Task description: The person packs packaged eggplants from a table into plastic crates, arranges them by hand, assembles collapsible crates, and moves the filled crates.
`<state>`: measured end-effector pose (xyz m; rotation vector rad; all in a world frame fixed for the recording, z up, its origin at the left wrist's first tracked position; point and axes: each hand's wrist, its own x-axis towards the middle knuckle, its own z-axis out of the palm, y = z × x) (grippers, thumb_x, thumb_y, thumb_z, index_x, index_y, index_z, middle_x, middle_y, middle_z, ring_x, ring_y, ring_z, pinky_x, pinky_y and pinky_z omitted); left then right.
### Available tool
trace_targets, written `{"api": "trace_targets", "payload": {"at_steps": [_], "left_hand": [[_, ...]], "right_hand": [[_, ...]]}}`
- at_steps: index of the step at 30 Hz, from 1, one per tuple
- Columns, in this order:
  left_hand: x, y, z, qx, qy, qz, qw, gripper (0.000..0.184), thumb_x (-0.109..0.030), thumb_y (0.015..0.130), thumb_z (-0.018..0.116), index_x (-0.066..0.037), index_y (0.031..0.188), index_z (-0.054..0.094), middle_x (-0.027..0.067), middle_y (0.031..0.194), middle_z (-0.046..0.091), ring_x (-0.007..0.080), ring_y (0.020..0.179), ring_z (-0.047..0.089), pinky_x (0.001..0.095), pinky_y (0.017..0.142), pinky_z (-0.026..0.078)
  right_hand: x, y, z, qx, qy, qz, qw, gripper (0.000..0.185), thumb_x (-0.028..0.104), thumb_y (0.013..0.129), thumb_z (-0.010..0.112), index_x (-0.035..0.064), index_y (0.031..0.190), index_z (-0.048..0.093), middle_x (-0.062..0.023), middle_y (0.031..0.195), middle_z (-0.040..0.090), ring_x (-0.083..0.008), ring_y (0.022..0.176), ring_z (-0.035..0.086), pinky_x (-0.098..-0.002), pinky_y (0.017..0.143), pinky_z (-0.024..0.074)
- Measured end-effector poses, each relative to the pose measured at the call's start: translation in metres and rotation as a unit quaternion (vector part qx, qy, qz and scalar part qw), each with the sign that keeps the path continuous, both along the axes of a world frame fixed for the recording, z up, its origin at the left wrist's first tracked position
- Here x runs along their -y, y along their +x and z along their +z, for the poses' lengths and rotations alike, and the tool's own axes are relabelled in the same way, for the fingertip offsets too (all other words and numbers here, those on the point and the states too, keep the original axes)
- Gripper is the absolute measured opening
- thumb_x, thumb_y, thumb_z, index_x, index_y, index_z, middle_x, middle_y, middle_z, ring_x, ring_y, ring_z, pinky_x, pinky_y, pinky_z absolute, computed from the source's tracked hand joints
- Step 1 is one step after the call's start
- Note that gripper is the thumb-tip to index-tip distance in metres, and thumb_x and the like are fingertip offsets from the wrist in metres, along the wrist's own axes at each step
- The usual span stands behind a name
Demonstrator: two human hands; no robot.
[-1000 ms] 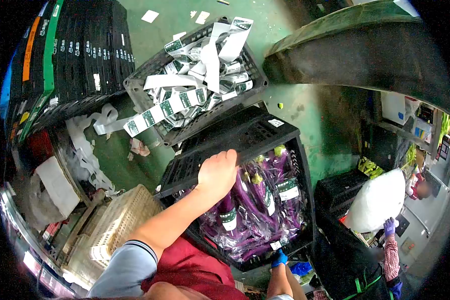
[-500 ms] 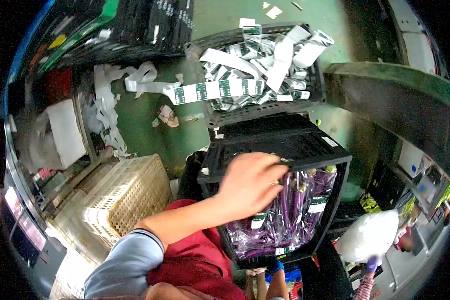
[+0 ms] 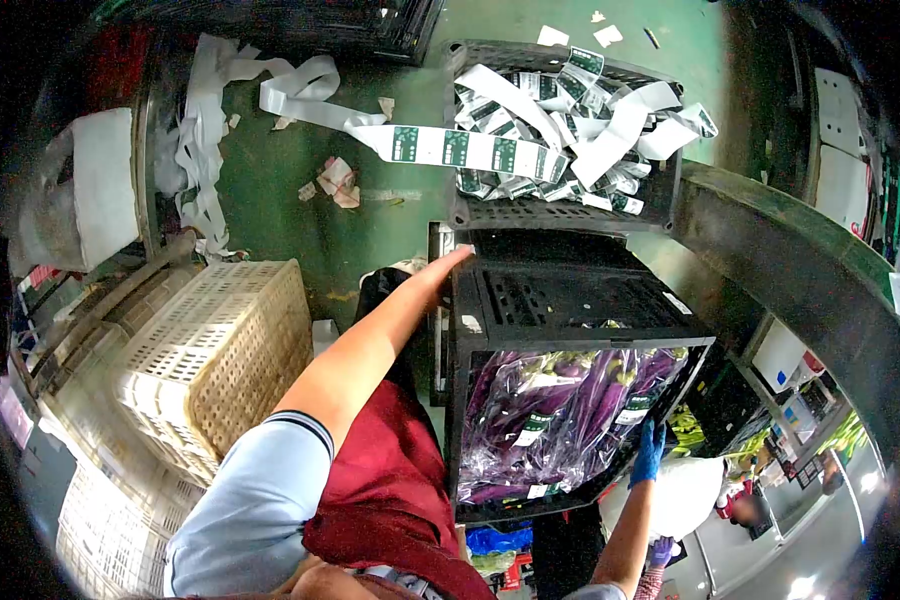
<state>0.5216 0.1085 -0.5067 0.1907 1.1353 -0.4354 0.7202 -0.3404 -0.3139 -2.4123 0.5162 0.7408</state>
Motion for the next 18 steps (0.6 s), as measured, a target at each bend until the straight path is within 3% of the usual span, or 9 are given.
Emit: {"api": "trace_targets", "payload": {"at_steps": [2,3,4,6,7,10,14,16,18], "left_hand": [[0.012,-0.001,-0.024,0.034,-0.009,0.031,0.999,0.047,-0.055,0.075,0.05,-0.017,0.102,0.059,0.0044,0.107,0.056,0.0254,0.097,0.048,0.0445,0.083,0.033],[0.0,0.002,0.002,0.004,-0.033,0.011,0.999,0.042,-0.05,0.076,0.051,-0.017,0.101,0.058,0.0049,0.106,0.057,0.0234,0.094,0.05,0.0436,0.08,0.035],[-0.004,0.004,0.011,-0.013,-0.025,0.001,1.0,0.041,-0.049,0.074,0.054,-0.016,0.098,0.059,0.0052,0.099,0.06,0.0218,0.088,0.053,0.0401,0.076,0.039],[0.023,-0.007,-0.057,0.058,-0.049,0.065,0.995,0.039,-0.046,0.072,0.056,-0.015,0.095,0.061,0.0057,0.093,0.061,0.0207,0.082,0.055,0.037,0.071,0.042],[0.022,-0.003,-0.047,0.04,-0.017,0.075,0.996,0.037,-0.044,0.073,0.055,-0.012,0.091,0.062,0.0067,0.091,0.062,0.0213,0.08,0.055,0.0361,0.071,0.043],[0.014,-0.001,-0.037,0.025,0.007,0.053,0.998,0.035,-0.038,0.076,0.055,-0.008,0.096,0.059,0.0081,0.094,0.062,0.0225,0.086,0.056,0.0347,0.081,0.042],[0.028,-0.015,-0.079,0.036,-0.02,0.063,0.997,0.044,-0.043,0.074,0.056,-0.012,0.105,0.056,0.007,0.107,0.057,0.0249,0.099,0.05,0.0393,0.086,0.036],[0.023,-0.014,-0.056,0.021,-0.013,0.062,0.998,0.058,-0.053,0.07,0.055,-0.016,0.115,0.05,0.0122,0.12,0.048,0.0283,0.113,0.039,0.0421,0.092,0.03],[0.023,-0.018,-0.068,-0.028,-0.024,0.019,0.999,0.052,-0.049,0.073,0.054,-0.012,0.11,0.054,0.0125,0.114,0.053,0.0269,0.106,0.047,0.0411,0.088,0.037]], "right_hand": [[0.055,0.017,-0.036,0.012,0.026,0.021,0.999,0.034,0.029,0.086,0.055,0.0062,0.111,0.054,0.0014,0.1,0.056,-0.0092,0.085,0.049,-0.0245,0.076,0.0395],[0.054,0.014,-0.039,0.027,0.049,0.007,0.998,0.029,0.027,0.085,0.056,0.0073,0.106,0.056,0.0028,0.093,0.057,-0.008,0.077,0.049,-0.0242,0.069,0.0406],[0.055,0.012,-0.044,0.038,0.065,-0.011,0.997,0.029,0.026,0.084,0.057,0.0072,0.106,0.057,0.0027,0.094,0.057,-0.0071,0.076,0.049,-0.0228,0.068,0.0408],[0.056,0.006,-0.044,0.064,0.065,0.01,0.996,0.022,0.015,0.086,0.054,0.0068,0.106,0.056,0.0024,0.093,0.057,-0.0073,0.075,0.05,-0.0211,0.065,0.0418],[0.056,0.004,-0.046,0.08,0.068,0.021,0.994,0.02,0.01,0.087,0.052,0.0066,0.105,0.056,0.0022,0.092,0.057,-0.0074,0.075,0.05,-0.0203,0.064,0.0423],[0.06,-0.002,-0.054,0.128,0.034,0.041,0.99,0.016,0.008,0.086,0.051,0.0058,0.102,0.056,0.0032,0.089,0.056,-0.0067,0.073,0.048,-0.0203,0.062,0.0417],[0.03,-0.008,-0.046,0.159,0.058,0.02,0.985,0.016,0.006,0.086,0.049,0.005,0.102,0.054,0.0027,0.083,0.054,-0.0068,0.066,0.046,-0.0196,0.057,0.0399],[0.036,0.0,-0.048,0.141,0.073,0.018,0.987,0.017,0.005,0.085,0.051,0.0073,0.102,0.052,0.0039,0.078,0.052,-0.0061,0.06,0.043,-0.0189,0.05,0.0371],[-0.018,-0.001,-0.008,0.039,0.003,0.03,0.999,0.019,0.005,0.082,0.053,0.0089,0.1,0.05,0.0038,0.076,0.049,-0.0062,0.059,0.042,-0.0193,0.049,0.0367]]}}
